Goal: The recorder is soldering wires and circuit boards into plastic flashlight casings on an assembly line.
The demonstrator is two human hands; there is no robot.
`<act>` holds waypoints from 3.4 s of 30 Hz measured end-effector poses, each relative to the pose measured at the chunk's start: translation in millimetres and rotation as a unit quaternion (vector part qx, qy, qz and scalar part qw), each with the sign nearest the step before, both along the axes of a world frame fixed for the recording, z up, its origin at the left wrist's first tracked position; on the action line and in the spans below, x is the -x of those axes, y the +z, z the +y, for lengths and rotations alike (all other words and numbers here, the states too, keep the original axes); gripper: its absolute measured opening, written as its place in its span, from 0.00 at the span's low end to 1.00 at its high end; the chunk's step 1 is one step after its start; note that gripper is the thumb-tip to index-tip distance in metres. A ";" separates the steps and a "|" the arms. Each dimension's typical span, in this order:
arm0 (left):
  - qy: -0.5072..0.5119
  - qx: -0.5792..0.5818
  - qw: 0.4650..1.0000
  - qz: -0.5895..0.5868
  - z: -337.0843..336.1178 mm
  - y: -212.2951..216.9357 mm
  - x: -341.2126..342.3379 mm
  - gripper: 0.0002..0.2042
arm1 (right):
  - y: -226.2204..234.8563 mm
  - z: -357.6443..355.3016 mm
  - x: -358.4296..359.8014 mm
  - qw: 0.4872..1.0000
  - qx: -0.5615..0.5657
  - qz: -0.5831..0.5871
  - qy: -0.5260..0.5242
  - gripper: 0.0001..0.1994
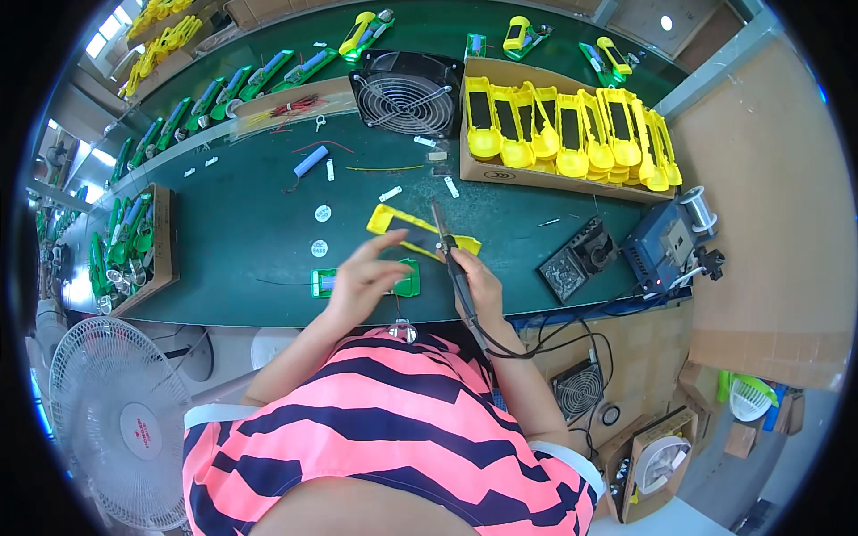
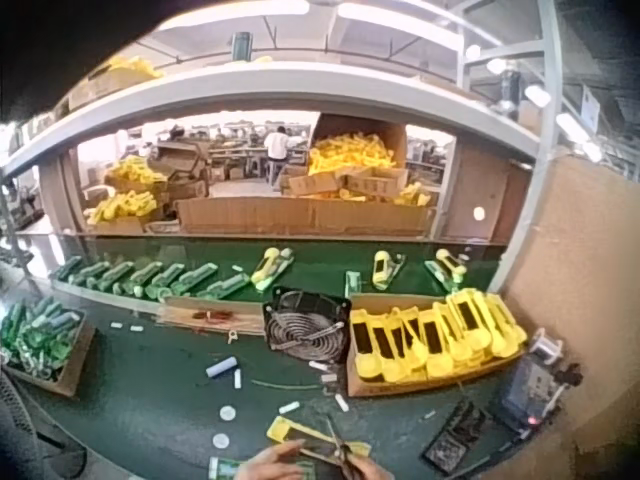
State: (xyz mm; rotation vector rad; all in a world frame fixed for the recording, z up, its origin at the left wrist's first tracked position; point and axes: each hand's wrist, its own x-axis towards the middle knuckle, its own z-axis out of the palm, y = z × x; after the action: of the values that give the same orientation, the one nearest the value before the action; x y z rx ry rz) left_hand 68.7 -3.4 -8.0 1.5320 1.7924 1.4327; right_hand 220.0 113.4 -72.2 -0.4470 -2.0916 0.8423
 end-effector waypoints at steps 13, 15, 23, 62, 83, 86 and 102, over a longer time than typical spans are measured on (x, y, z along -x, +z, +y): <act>0.063 0.138 0.934 0.325 -12.6 7.9 56.3 0.01 | 29.9 -15.4 8.0 0.974 0.197 0.052 0.098 0.12; -0.002 0.214 0.928 0.306 -8.1 12.7 59.9 0.01 | 26.7 -20.6 13.8 0.870 0.476 0.109 0.062 0.09; -0.028 0.276 0.922 0.270 -5.9 13.9 60.3 0.01 | 21.3 -14.1 22.8 0.821 0.561 0.091 0.056 0.06; 0.022 0.287 0.906 0.312 -7.7 12.9 53.5 0.05 | 15.4 -14.2 -18.4 0.996 0.072 -0.058 0.008 0.26; 0.090 0.143 0.931 0.323 -2.0 -5.5 4.6 0.02 | 24.8 -1.9 8.8 0.992 0.040 -0.035 0.118 0.24; 0.080 0.188 0.926 0.318 -2.4 -7.9 7.8 0.03 | 32.5 7.1 4.3 0.993 -0.023 -0.008 0.112 0.19; 0.054 0.230 0.924 0.302 4.7 -0.6 16.8 0.04 | 33.9 24.0 0.3 0.894 0.430 -0.034 0.122 0.08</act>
State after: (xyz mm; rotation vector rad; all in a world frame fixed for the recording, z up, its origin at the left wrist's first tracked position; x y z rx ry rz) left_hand 51.9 1.3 -8.6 1.7324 2.3697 0.5093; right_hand 219.7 137.4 -38.3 -0.6762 -1.7531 1.9358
